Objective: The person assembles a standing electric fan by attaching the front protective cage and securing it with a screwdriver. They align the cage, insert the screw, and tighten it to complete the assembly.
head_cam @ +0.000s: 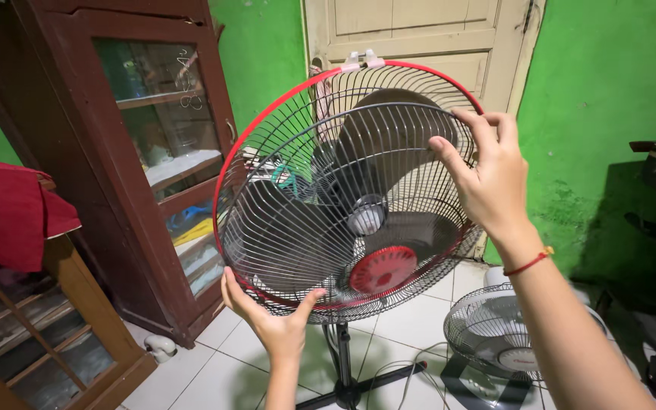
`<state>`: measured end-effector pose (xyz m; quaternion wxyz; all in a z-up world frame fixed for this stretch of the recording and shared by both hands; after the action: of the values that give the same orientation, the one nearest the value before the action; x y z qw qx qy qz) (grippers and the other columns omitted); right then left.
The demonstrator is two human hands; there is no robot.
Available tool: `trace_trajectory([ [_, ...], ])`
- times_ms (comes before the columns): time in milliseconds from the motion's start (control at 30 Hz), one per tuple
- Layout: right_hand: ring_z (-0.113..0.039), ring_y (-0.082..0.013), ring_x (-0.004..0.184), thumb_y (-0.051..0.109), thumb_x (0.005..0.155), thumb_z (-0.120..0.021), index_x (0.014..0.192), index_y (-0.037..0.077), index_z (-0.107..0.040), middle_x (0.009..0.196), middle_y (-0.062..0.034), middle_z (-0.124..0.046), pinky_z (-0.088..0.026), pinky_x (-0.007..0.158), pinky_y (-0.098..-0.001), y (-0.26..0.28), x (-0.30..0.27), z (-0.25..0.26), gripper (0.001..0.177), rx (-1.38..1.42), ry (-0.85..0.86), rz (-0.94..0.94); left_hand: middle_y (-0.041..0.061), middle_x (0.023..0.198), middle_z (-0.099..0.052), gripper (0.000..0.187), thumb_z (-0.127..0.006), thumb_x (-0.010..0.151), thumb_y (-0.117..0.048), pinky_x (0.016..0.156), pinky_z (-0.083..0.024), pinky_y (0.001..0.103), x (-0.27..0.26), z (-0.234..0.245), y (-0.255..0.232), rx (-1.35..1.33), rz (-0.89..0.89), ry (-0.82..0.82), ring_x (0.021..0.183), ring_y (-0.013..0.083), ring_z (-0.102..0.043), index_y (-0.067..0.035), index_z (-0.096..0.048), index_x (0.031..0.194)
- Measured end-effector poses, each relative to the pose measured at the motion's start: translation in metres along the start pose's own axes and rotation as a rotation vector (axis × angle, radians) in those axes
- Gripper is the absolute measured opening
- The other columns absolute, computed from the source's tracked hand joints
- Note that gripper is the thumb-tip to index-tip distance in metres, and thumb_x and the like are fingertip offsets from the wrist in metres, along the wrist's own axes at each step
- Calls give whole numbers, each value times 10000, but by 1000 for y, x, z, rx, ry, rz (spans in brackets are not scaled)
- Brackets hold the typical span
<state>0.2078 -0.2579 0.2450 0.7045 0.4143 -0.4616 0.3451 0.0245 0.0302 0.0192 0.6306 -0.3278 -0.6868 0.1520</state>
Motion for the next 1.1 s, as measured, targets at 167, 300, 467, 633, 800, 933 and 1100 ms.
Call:
trace_trajectory([
  [167, -661, -310, 924, 495, 986, -735, 1269, 116, -692, 1249, -150, -606, -530, 787, -412, -7, 1, -1, 475, -52, -34, 4, 269, 1599, -229, 1410, -967, 505, -419, 1232, -229, 524, 3, 2, -14, 20, -56, -23, 1509, 408, -257, 10, -194, 1603],
  [300, -676, -283, 890, 513, 987, -739, 1235, 128, -703, 1175, -102, -665, -526, 753, -395, -8, 7, 3, 460, -119, -28, 2, 267, 1599, -237, 1410, -962, 511, -405, 1221, -223, 524, 3, 5, -23, 19, -11, -14, 1505, 408, -257, 12, -182, 1609],
  [467, -698, -266, 970, 535, 1052, -731, 1195, 85, -666, 1156, -106, -675, -540, 785, -386, 0, 17, 8, 477, -110, -112, 78, 264, 1624, -235, 1376, -959, 557, -380, 1231, -207, 529, 7, 4, -36, 22, 23, -13, 1529, 405, -238, 5, -179, 1624],
  [633, -688, -282, 917, 521, 1059, -752, 1146, 88, -685, 1099, -113, -661, -524, 729, -400, -1, 19, 4, 447, -179, -123, 62, 237, 1635, -251, 1344, -955, 591, -374, 1248, -218, 515, 12, 7, -40, 43, 49, -28, 1542, 391, -248, -16, -198, 1642],
  [800, -639, -256, 865, 481, 1051, -750, 1127, 63, -676, 1021, -108, -620, -506, 729, -381, 10, 11, 6, 431, -137, -171, 121, 238, 1673, -214, 1359, -957, 564, -358, 1258, -178, 531, 10, 12, -44, 53, -12, -66, 1561, 403, -213, -22, -190, 1634],
  [933, -555, -212, 693, 461, 1045, -785, 1112, 53, -692, 1002, -111, -601, -453, 637, -370, 3, 15, 3, 423, -64, -163, 52, 236, 1662, -244, 1350, -964, 579, -338, 1257, -186, 538, 10, 9, -36, 39, 33, -69, 1553, 405, -227, -29, -190, 1642],
  [1100, -571, -226, 723, 431, 1043, -791, 1105, 17, -686, 1029, -120, -616, -463, 651, -365, 8, 16, 5, 432, -45, -195, 97, 239, 1611, -272, 1344, -965, 578, -329, 1240, -209, 538, 16, 11, -41, 25, 3, -86, 1518, 404, -261, -32, -202, 1642],
])
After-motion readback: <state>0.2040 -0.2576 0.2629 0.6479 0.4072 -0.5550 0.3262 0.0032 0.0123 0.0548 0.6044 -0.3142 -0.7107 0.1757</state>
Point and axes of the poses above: each hand's wrist, its own x-axis towards the middle knuckle, its own z-axis out of the back of the hand, y = z × x, the point moved 10 cm from there along x, towards the middle knuckle
